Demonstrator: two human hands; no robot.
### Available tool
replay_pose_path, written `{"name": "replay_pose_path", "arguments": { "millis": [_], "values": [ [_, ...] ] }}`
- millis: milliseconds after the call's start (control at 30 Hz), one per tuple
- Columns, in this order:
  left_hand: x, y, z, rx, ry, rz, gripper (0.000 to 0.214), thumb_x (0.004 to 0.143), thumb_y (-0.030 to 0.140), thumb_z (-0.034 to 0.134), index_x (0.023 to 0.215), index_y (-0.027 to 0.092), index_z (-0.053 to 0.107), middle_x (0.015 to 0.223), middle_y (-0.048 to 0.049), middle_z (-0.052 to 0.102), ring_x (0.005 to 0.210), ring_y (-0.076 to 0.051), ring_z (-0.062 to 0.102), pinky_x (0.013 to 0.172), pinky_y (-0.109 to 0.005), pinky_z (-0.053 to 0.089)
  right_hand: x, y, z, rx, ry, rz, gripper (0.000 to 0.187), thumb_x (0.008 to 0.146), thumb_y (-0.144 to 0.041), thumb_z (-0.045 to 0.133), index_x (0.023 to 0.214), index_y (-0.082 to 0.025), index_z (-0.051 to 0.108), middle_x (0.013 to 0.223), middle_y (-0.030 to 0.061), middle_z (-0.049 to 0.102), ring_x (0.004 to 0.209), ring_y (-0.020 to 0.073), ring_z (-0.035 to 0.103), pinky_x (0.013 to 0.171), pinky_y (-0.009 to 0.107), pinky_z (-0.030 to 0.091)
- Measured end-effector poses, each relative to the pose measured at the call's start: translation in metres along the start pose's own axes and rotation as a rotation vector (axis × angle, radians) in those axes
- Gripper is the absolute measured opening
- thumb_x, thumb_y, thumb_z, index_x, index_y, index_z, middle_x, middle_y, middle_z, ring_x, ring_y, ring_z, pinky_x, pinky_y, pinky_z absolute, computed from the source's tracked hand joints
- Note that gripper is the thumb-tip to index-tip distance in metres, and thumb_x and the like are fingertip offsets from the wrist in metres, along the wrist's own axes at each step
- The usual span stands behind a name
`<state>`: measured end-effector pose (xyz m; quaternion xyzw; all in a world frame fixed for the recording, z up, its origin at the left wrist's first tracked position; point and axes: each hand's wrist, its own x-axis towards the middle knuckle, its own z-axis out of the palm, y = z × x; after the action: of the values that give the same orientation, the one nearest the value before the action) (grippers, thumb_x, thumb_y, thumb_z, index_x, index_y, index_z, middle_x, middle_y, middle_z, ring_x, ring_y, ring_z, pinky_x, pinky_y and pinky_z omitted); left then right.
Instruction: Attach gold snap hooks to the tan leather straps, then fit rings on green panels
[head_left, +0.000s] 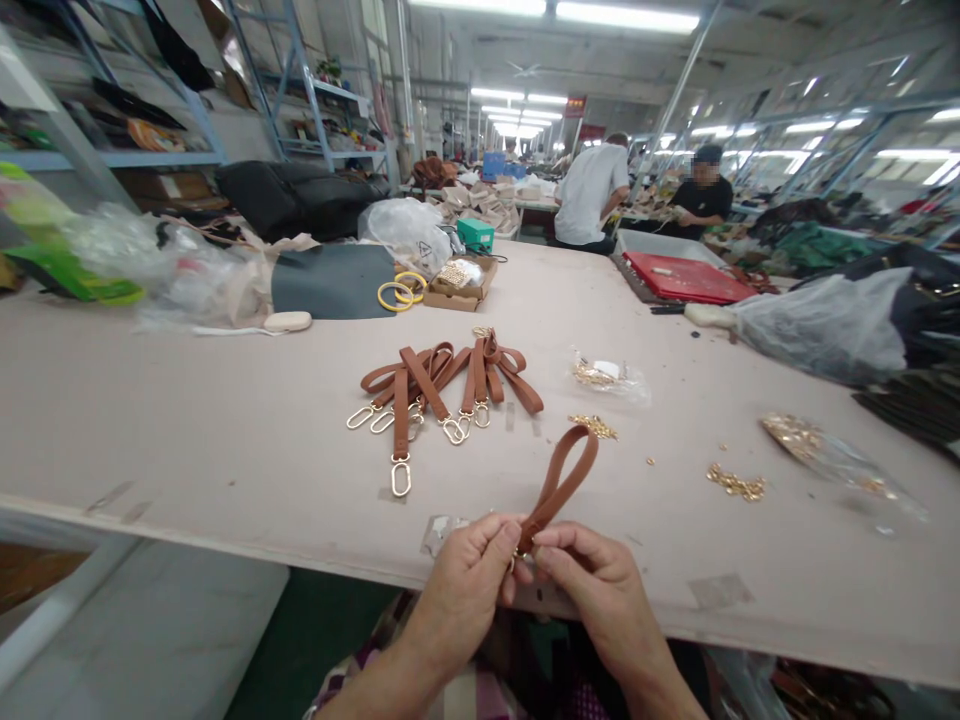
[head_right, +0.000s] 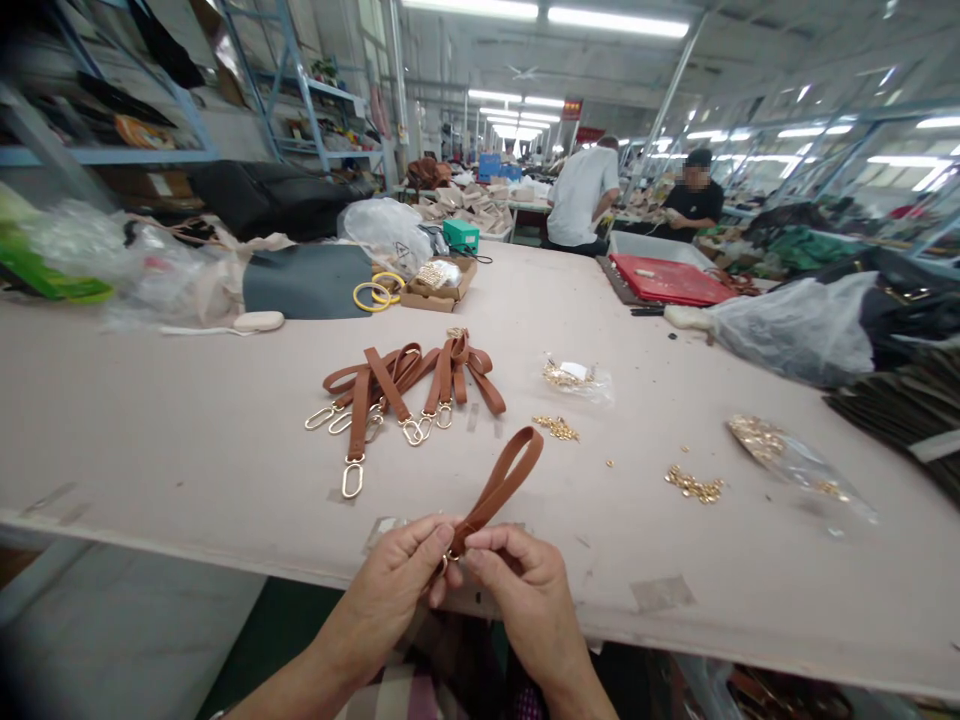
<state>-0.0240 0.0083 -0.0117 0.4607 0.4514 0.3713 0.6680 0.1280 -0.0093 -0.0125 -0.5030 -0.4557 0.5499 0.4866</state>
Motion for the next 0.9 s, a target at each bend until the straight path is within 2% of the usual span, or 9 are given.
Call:
{"name": "replay_pose_path", "arguments": {
  "millis": [167,367,567,700,833,900],
  "values": [
    [0.0,-0.003,0.001,0.044,-0.033,0.021,0.041,0.092,0.049,0.048,0.103,0.014,0.068,0.065,0.0019,0.059,0.052,-0.007,0.046,0.053,-0.02,0.036,-0.004,0.007,0.0,0.073,0.016,0.011,0.022,0.076,-0.04,0.073,0.075,-0.018,0.069,0.065,0.0003,0.069,0.064,0.0138,0.062,0.065,0.024,0.049],
    [-0.002,-0.001,0.006,0.162,-0.028,0.075,0.04,0.094,0.046,0.044,0.106,0.016,0.067,0.066,0.0019,0.057,0.053,-0.009,0.048,0.054,-0.021,0.039,-0.004,0.014,-0.002,0.036,0.073,-0.015,0.024,0.075,-0.04,0.074,0.075,-0.017,0.068,0.066,-0.0001,0.066,0.063,0.0122,0.058,0.063,0.022,0.046],
    [-0.007,-0.001,0.003,0.369,-0.043,0.201,0.037,0.093,0.045,0.045,0.107,0.021,0.069,0.075,0.0,0.056,0.06,-0.013,0.052,0.058,-0.023,0.043,-0.011,0.012,0.004,0.202,0.04,-0.039,0.028,0.077,-0.038,0.073,0.074,-0.019,0.053,0.069,-0.0008,0.067,0.062,0.0125,0.061,0.06,0.023,0.048],
    [-0.004,-0.013,0.003,0.325,-0.038,0.232,0.036,0.088,0.049,0.052,0.103,0.023,0.071,0.076,-0.0001,0.059,0.055,-0.012,0.052,0.055,-0.023,0.046,-0.014,0.014,0.002,0.261,0.052,-0.048,0.032,0.077,-0.038,0.074,0.075,-0.02,0.048,0.07,-0.0014,0.066,0.061,0.0125,0.063,0.062,0.026,0.051],
    [-0.002,-0.016,0.015,0.166,0.022,0.131,0.039,0.08,0.055,0.061,0.096,0.021,0.073,0.066,0.0013,0.061,0.052,-0.011,0.051,0.056,-0.022,0.045,-0.02,0.013,0.0,0.188,0.079,-0.069,0.028,0.08,-0.036,0.069,0.078,-0.021,0.045,0.068,-0.0013,0.065,0.06,0.0144,0.064,0.059,0.027,0.051],
    [0.003,-0.013,0.022,0.036,-0.039,0.011,0.045,0.075,0.058,0.066,0.098,0.019,0.071,0.06,0.0014,0.06,0.052,-0.011,0.051,0.054,-0.02,0.043,-0.021,0.008,-0.004,0.078,0.124,-0.068,0.023,0.082,-0.034,0.065,0.078,-0.021,0.047,0.064,-0.0023,0.063,0.058,0.0142,0.062,0.057,0.025,0.049]
  ]
}}
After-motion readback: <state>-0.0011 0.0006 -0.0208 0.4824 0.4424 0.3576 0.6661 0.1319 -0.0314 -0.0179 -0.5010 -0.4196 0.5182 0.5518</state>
